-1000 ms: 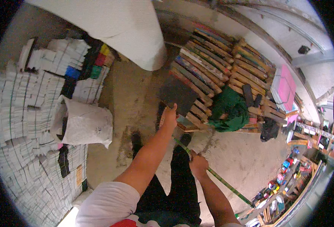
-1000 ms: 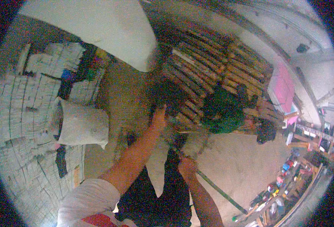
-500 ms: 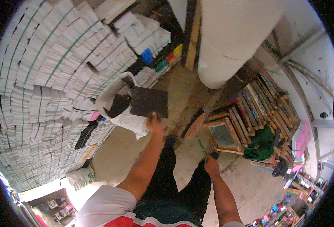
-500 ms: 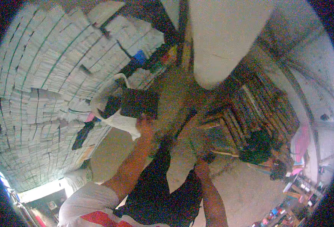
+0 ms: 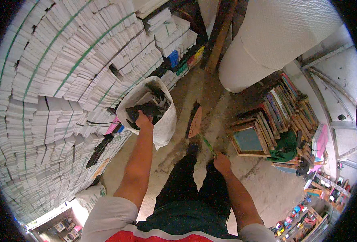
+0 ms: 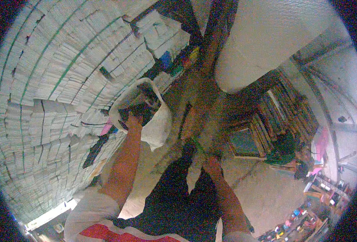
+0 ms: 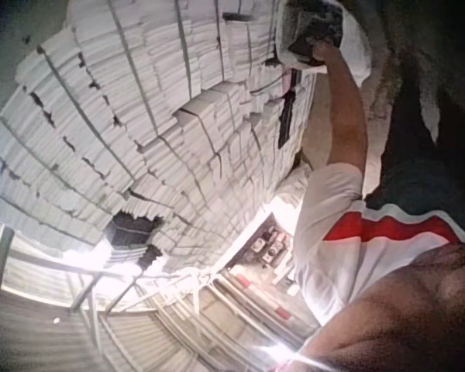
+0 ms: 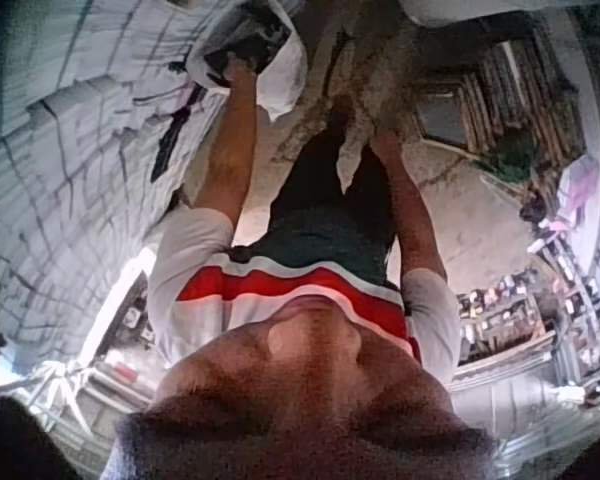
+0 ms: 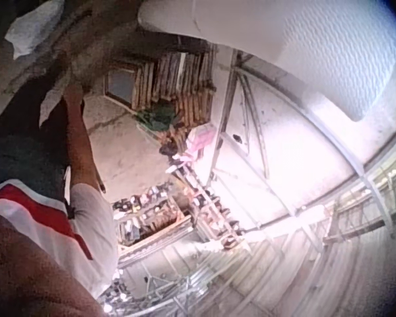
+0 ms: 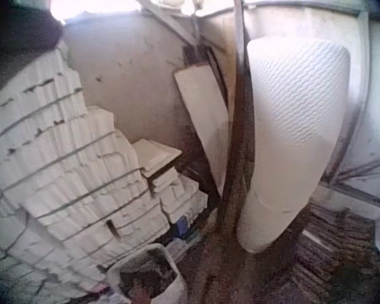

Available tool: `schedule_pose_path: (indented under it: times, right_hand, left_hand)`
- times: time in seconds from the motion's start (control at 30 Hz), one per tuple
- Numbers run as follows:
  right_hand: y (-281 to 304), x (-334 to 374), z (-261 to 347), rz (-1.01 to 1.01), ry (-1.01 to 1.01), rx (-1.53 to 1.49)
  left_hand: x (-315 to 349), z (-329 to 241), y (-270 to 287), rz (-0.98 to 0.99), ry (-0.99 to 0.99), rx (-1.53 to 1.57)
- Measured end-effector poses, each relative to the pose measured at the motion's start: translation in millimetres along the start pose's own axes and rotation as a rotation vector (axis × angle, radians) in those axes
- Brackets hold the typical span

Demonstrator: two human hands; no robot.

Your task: The person collects small debris and a dark rectangular object into a white sack, then sweeps the floor with a broom and dustpan, transferring the swept debris into the sack. The person moves around a cluttered workshop area while performing the cleaning.

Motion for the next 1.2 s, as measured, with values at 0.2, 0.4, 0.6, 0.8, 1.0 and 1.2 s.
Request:
schedule_pose_path:
  times: [0.2, 0.4, 0.6, 0.8, 1.0, 1.2]
  right_hand:
    - [15.4, -35.8, 19.5, 0.077, -0.083, -0.046]
    - [47.6, -57.3, 35.4, 0.097, -0.075, -0.148]
    - [54.4, -83.7, 21.7, 0.13, -0.061, -0.155]
    - [62.1, -120.4, 24.9, 0.235, -0.125, -0.02]
    - [49.4, -107.2, 0.7, 0.177, -0.234, 0.025]
    - [19.6, -99.9, -11.3, 0.107, -0.269, 0.055]
  left_hand:
    - [73.5, -17.2, -58.6, 0.58, -1.183, -1.305]
    - [45.4, 19.8, -71.7, 1.122, -1.107, -1.663]
    - [-1.1, 5.8, -41.2, 0.573, -0.358, -0.902]
    - [-17.5, -43.6, -24.3, -0.034, -0.479, -0.888]
    - [18.6, -50.9, 24.0, -0.139, -1.059, -1.587]
    - [-11.0, 7.9, 163.2, -0.134, 0.486, -0.24]
Point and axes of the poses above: each hand's wrist, its own x-axis away from the middle knuckle, its own y-axis out of the back of the hand, z = x × y, the point moved 2 cm from there along -x, towards the middle knuckle, and after that the axes turned 12 degrees about -y, right-handed, at the moved point
